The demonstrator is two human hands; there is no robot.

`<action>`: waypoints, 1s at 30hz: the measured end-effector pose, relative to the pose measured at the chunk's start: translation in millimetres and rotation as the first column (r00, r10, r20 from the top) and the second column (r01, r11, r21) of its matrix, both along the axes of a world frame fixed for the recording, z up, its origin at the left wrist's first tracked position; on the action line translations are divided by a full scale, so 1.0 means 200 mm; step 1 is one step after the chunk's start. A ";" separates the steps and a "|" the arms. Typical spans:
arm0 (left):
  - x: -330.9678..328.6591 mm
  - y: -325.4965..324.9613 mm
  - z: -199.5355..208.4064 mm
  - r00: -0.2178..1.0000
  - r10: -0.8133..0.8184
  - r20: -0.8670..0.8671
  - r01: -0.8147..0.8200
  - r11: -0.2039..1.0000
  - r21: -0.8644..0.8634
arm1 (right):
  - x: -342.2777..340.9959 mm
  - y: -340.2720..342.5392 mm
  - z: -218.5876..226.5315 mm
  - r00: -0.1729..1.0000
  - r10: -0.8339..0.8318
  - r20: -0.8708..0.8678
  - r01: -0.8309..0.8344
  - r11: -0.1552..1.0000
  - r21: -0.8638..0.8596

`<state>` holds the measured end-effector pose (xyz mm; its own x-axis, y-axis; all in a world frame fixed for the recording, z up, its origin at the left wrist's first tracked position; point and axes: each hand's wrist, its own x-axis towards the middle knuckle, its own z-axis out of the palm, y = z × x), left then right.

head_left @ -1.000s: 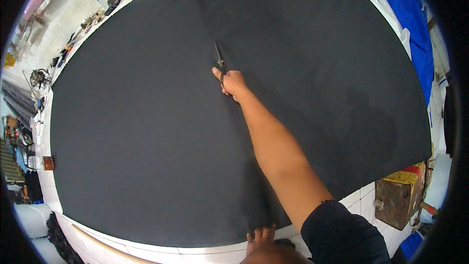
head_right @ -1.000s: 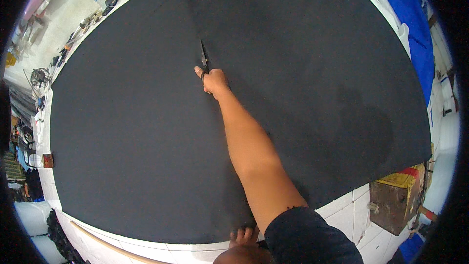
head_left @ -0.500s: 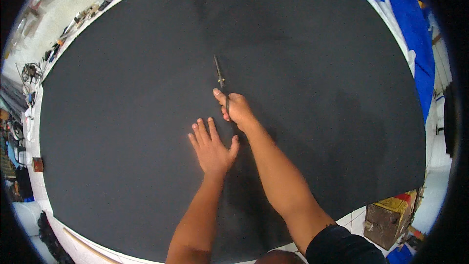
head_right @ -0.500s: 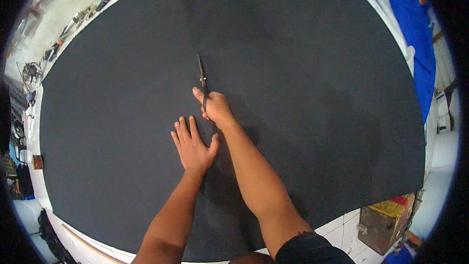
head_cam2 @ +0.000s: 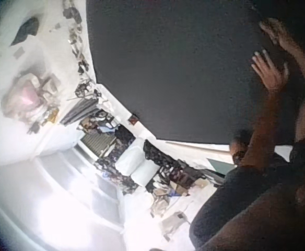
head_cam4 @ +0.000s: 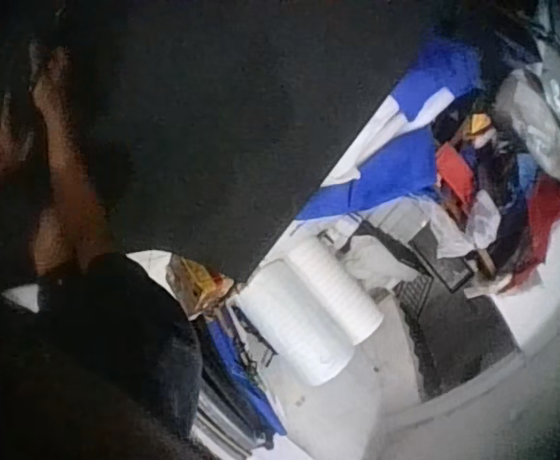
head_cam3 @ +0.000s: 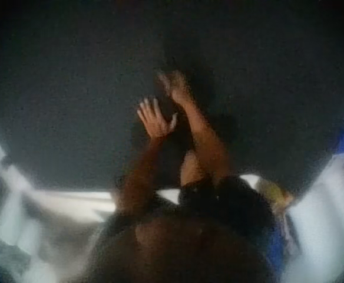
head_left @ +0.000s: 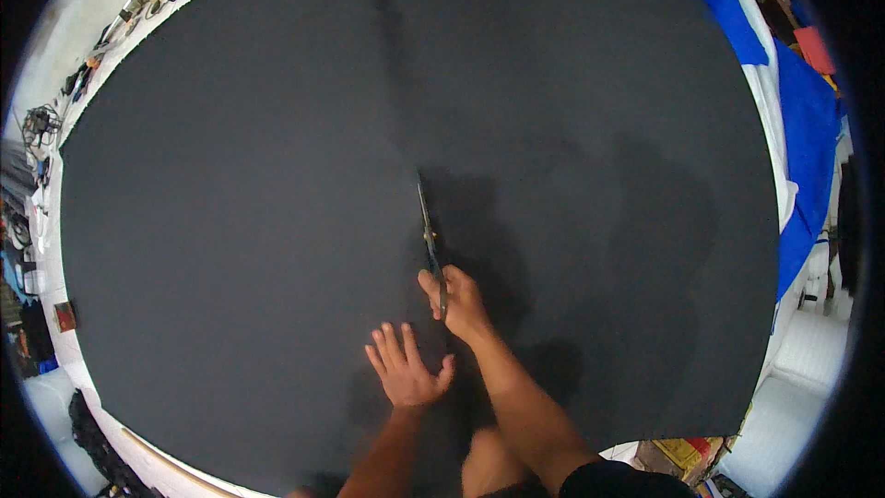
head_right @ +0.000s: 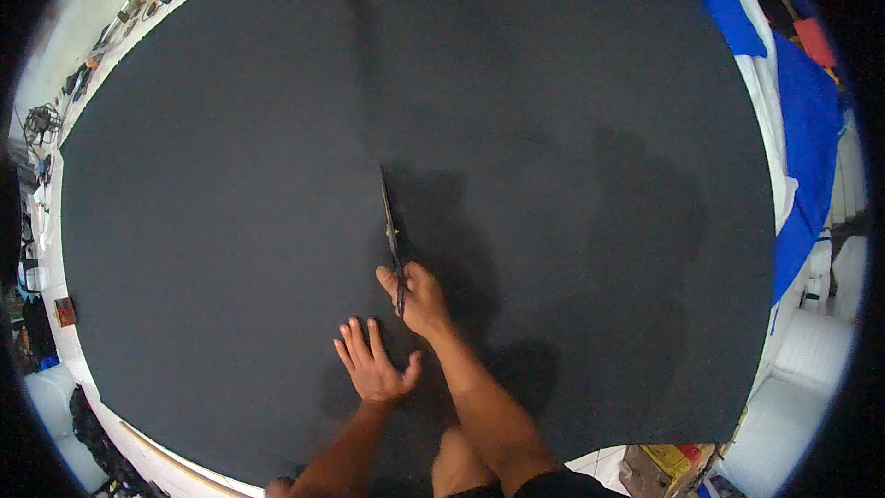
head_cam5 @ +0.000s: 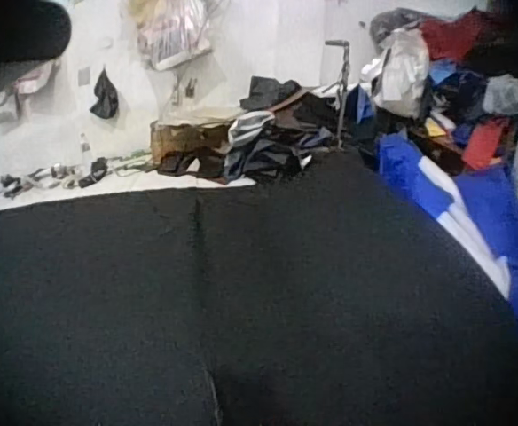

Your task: The person cuts a large piece of black fabric on the floor using shears. They use a wooden stick to measure and align the fabric before cutting it into sections. The person also folds the fabric edges and uses a small stool to weigh down the material.

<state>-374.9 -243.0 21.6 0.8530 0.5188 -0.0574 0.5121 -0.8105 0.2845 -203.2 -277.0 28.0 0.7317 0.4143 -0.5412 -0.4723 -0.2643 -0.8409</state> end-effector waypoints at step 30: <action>-0.04 -0.01 -0.04 0.998 -0.036 -0.061 0.036 0.999 0.010 | 1.24 0.82 -0.07 0.978 0.082 0.190 -0.046 0.981 -0.186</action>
<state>-383.4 -244.6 14.2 0.8662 0.4888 -0.1036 0.4985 -0.8317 0.2445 45.3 -113.4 14.9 0.8059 0.3728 -0.4600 -0.2802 -0.4443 -0.8510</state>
